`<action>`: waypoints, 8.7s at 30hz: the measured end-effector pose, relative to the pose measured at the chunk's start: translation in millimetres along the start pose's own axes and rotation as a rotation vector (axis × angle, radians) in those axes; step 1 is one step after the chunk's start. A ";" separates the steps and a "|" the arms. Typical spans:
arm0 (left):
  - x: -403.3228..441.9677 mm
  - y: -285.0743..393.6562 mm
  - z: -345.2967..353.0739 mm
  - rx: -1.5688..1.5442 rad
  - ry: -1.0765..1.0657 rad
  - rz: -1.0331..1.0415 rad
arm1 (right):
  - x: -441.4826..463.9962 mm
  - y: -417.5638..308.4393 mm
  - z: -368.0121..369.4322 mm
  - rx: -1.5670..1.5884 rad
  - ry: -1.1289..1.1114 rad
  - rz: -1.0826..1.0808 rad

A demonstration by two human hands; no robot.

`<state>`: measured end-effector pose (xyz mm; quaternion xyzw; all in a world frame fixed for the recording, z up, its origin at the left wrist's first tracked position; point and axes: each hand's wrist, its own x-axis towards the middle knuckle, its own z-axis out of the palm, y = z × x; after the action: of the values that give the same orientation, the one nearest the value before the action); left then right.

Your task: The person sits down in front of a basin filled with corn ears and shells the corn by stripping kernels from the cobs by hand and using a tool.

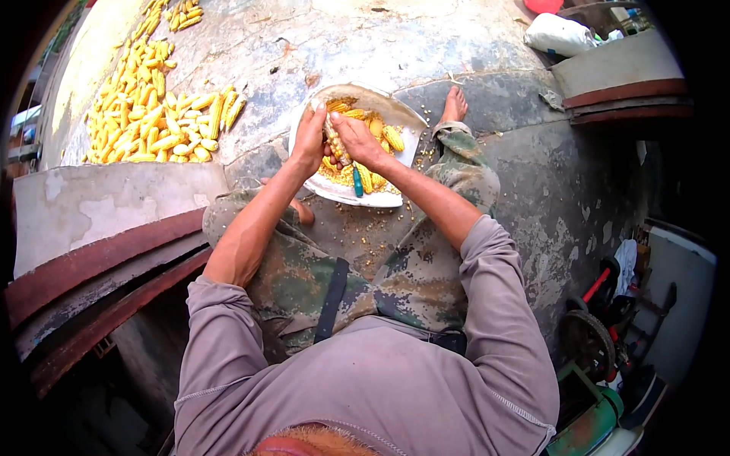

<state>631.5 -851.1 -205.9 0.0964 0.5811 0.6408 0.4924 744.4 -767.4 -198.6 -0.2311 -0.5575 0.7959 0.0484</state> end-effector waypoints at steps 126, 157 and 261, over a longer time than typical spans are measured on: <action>18.8 20.2 -19.5 -0.271 0.302 0.048 | -10.7 -18.1 -9.9 -0.128 -0.077 0.141; 29.8 -10.5 -14.8 0.229 0.332 0.105 | -2.2 -7.0 13.9 -0.052 0.099 0.033; 26.1 -11.3 -12.7 0.223 0.350 0.072 | -8.1 -3.0 19.5 -0.181 0.087 0.010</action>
<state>615.6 -841.7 -231.1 0.0583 0.7212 0.5965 0.3472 742.8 -785.9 -188.0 -0.2716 -0.6232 0.7319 0.0475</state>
